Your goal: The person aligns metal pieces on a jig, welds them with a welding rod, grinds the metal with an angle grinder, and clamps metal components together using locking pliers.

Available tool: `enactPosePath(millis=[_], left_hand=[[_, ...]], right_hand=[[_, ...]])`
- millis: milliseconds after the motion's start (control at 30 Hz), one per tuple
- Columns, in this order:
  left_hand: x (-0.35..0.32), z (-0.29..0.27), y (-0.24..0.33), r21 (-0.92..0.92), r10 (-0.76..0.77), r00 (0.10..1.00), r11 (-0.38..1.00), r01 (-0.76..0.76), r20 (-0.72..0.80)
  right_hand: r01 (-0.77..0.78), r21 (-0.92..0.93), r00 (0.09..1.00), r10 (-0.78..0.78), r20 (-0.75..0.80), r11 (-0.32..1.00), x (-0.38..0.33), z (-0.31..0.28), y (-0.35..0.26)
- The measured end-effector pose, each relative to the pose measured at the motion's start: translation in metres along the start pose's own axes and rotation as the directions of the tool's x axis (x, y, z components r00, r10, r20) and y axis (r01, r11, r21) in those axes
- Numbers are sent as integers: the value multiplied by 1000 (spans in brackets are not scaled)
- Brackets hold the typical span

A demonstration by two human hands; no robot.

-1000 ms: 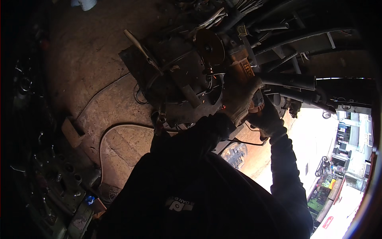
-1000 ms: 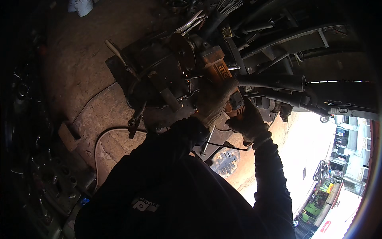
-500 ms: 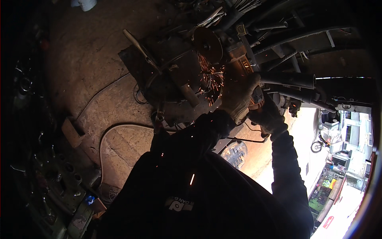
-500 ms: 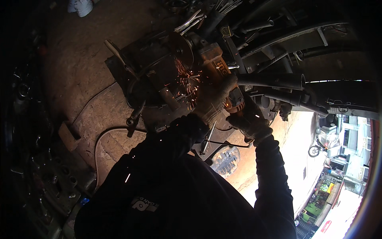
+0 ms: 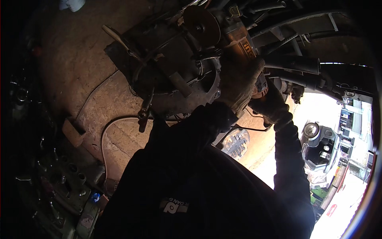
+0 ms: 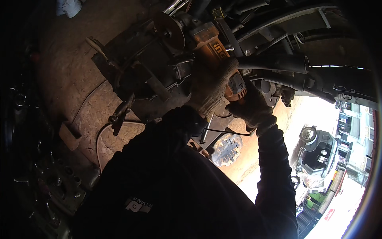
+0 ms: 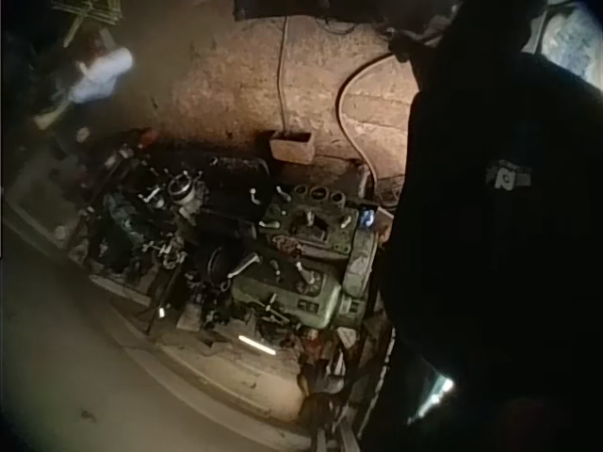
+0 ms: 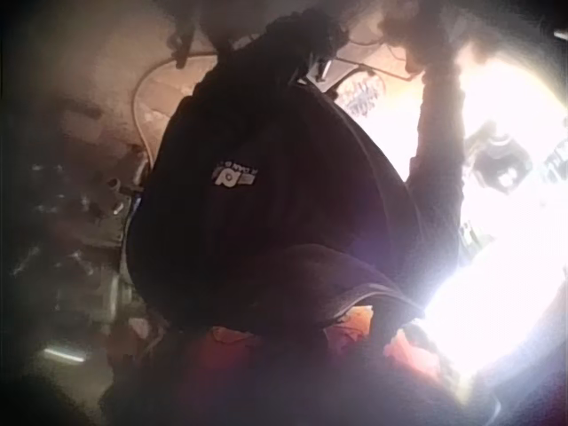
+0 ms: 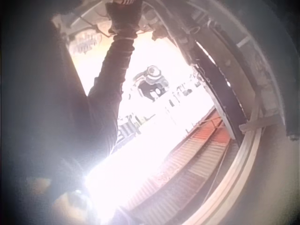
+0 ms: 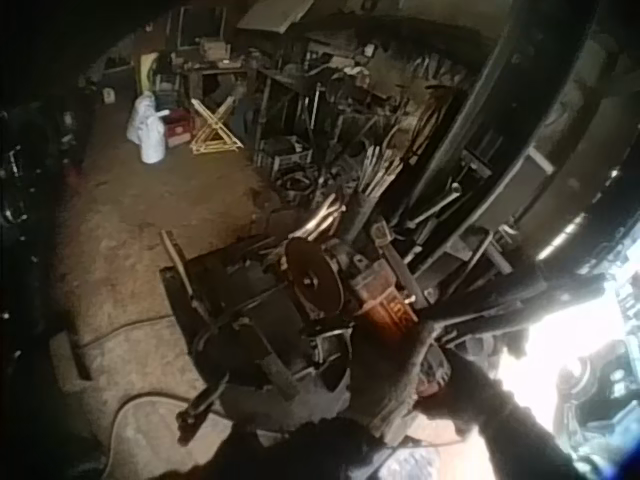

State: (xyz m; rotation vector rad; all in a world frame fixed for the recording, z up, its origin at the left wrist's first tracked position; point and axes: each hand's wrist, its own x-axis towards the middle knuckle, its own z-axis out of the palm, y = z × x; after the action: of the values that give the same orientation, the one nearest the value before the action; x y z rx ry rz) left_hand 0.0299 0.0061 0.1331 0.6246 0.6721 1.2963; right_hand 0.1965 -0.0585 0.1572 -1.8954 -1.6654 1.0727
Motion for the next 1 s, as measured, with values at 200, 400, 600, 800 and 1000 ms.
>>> enactPosePath(millis=[200, 400, 600, 800, 1000], left_hand=[[-3, 2, 12, 84, 49, 994, 996, -42, -93], [-2, -3, 10, -21, 71, 997, 997, -72, -31], [1, -6, 10, -14, 18, 998, 1000, -19, -52], [1, -7, 6, -47, 58, 997, 997, -60, -44], [-2, -7, 27, -159, -179, 981, 969, 189, 74]], right_hand=[[33, 10, 999, -33, 11, 999, 4, 2, 3], [54, -42, 998, -53, 14, 998, 5, 3, 8], [85, -102, 996, -83, 21, 991, 5, 5, -4], [16, -69, 999, -13, 42, 998, 5, 3, -10], [34, -54, 999, -32, 37, 998, 4, 1, -13]])
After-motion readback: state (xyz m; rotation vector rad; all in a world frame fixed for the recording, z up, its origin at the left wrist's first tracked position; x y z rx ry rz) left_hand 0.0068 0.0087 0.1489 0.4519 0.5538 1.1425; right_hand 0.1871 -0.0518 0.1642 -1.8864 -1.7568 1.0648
